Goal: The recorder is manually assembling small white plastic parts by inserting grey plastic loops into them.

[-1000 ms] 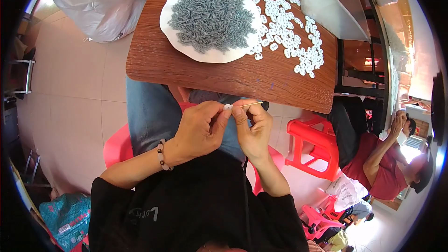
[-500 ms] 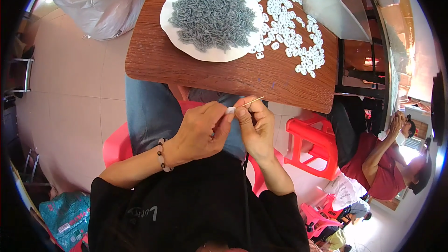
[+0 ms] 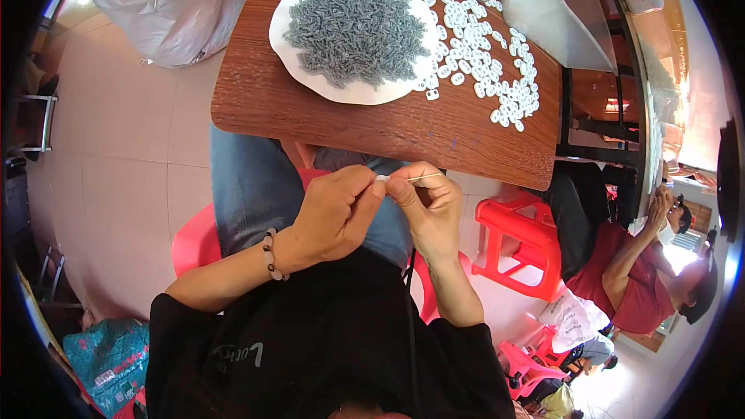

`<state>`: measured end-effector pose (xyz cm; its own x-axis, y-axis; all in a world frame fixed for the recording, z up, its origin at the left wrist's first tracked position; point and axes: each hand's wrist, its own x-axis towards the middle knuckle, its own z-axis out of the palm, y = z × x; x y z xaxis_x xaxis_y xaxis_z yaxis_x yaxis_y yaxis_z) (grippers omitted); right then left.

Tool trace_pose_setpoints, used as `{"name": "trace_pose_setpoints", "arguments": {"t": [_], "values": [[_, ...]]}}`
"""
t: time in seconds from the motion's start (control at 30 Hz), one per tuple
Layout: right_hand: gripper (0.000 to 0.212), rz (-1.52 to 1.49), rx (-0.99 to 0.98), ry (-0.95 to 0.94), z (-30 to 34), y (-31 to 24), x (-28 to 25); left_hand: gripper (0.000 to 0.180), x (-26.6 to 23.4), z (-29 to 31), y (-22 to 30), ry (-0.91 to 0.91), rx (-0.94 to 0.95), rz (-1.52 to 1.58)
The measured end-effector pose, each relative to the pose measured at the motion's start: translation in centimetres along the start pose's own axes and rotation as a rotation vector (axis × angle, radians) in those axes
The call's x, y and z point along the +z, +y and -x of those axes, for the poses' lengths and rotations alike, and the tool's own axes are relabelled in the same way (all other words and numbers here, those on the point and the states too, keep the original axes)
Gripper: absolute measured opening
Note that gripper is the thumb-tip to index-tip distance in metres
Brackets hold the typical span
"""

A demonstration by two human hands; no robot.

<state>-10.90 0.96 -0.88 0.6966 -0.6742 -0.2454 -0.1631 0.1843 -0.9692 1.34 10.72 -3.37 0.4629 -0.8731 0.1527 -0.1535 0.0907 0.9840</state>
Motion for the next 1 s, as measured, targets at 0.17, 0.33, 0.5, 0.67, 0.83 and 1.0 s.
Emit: {"name": "trace_pose_setpoints", "arguments": {"t": [0.17,0.33,0.5,0.67,0.83,1.0], "values": [[0.011,0.040,-0.075,0.106,0.2,1.5,0.8,0.015,0.3,0.1,0.3,0.071,0.058,-0.092],[0.015,-0.124,-0.233,0.203,-0.2,-0.5,-0.4,0.015,0.3,1.0,0.6,0.083,0.208,-0.161],[0.016,0.073,-0.092,0.133,-0.8,-2.1,-1.0,0.026,-1.0,-0.4,1.0,-0.018,-0.295,0.344],[0.019,0.552,-0.187,0.209,-2.4,-2.6,-3.6,0.029,-1.1,-0.5,0.6,-0.074,-0.277,0.364],[0.037,1.020,-0.070,0.223,-5.7,-3.5,-5.0,0.033,-0.5,-0.6,0.2,-0.072,-0.184,0.265],[0.040,1.105,-0.084,0.251,-6.7,-3.7,-4.4,0.032,-0.8,-0.6,-0.1,-0.116,-0.321,0.373]]}}
